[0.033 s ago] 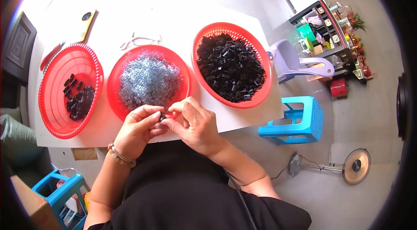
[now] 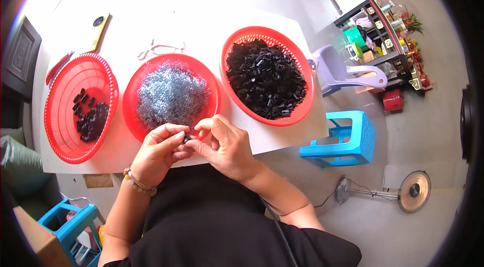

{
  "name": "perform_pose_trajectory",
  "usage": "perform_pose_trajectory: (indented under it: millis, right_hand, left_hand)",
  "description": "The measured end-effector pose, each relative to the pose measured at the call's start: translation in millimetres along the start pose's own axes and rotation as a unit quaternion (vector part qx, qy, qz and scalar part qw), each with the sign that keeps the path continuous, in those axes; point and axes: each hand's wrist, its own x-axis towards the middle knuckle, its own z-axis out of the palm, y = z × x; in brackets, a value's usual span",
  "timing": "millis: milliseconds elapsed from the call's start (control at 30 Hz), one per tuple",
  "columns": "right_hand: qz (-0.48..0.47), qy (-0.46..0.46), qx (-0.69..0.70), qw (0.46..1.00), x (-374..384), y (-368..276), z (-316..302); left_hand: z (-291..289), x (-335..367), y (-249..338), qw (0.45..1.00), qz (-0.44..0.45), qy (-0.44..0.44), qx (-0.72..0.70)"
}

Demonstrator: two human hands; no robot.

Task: Assembling small black plastic components by hand by inserting smaller silver mesh parts into them.

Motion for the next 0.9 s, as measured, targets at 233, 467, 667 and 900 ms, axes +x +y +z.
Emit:
perform_pose_trajectory:
  millis: [233,467,667,900]
  right_hand:
    - [0.051,0.002,0.057,0.997,6.2,-5.7,-17.3]
    - [0.095,0.150,-0.178,0.968,26.9,51.8,-73.7]
    - [0.096,0.047,-0.331,0.938,39.6,69.9,-88.4]
    - [0.106,-0.006,-0.397,0.912,46.4,85.1,-84.4]
  left_hand:
    - [-0.6,5.2,4.1,0.997,0.029,0.010,-0.071]
    - [-20.8,6.1,15.5,0.990,0.039,0.018,-0.136]
    - [-25.0,6.7,18.7,0.989,0.054,0.010,-0.137]
    - [-30.3,-0.3,20.5,0.989,0.064,0.035,-0.127]
